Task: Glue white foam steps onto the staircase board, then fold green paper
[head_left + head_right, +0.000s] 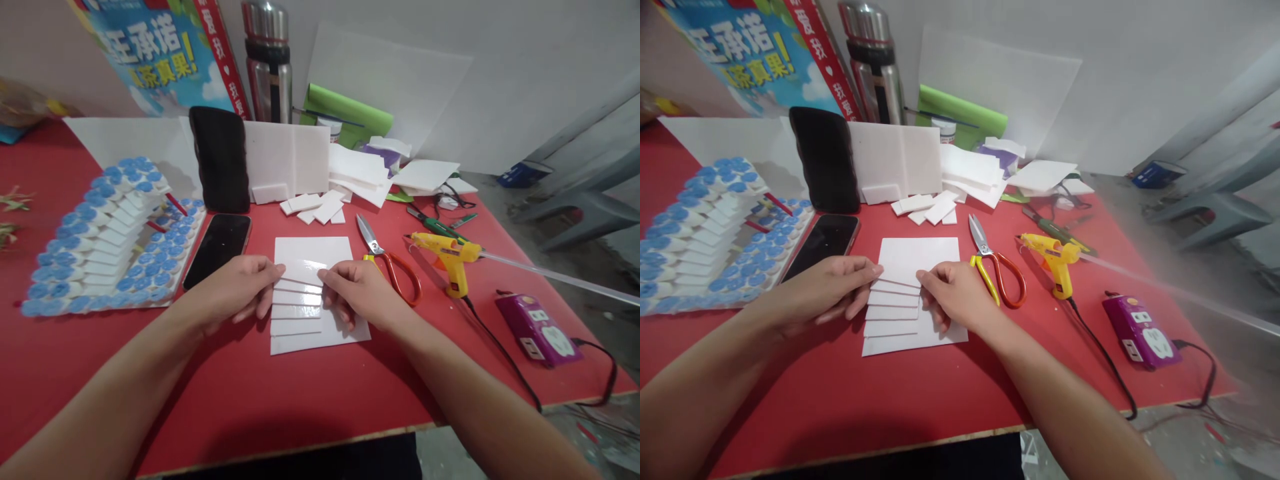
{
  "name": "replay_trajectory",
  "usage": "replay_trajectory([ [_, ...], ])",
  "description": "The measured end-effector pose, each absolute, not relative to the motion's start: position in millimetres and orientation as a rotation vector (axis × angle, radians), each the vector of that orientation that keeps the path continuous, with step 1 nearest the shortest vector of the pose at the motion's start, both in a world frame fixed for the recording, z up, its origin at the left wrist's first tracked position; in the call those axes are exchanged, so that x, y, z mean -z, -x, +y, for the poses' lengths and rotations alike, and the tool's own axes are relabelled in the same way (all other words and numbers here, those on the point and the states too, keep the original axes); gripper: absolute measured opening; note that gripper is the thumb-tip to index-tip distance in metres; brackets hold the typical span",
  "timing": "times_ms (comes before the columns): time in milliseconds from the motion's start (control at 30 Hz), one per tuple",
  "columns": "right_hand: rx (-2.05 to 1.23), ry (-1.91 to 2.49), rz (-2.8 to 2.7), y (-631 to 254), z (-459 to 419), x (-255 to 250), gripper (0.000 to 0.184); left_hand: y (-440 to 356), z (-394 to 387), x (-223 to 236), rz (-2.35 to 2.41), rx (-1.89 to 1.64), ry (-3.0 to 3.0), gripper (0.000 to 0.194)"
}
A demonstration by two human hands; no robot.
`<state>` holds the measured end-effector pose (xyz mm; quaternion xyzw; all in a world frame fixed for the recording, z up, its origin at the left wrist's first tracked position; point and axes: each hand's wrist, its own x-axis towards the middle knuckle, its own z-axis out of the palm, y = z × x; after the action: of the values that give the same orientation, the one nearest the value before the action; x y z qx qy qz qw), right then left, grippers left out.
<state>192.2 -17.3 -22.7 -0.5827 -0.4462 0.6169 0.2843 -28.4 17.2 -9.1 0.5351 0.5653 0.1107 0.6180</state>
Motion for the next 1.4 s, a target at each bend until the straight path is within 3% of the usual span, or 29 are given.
replay_trajectory([
  [900,-1.682,1.549,-1.195,-197,-18,17,0.039,28,15,6,1.359,-0.182,-1.309,0.045],
  [1167,-1.185,1.685,-1.257,-235,-14,3,0.024,48,8,-2,1.582,-0.346,-1.754,0.04],
  [1400,-1.132,1.866,-1.453,-238,-15,10,0.021,51,13,9,1.49,-0.472,-1.546,0.034],
])
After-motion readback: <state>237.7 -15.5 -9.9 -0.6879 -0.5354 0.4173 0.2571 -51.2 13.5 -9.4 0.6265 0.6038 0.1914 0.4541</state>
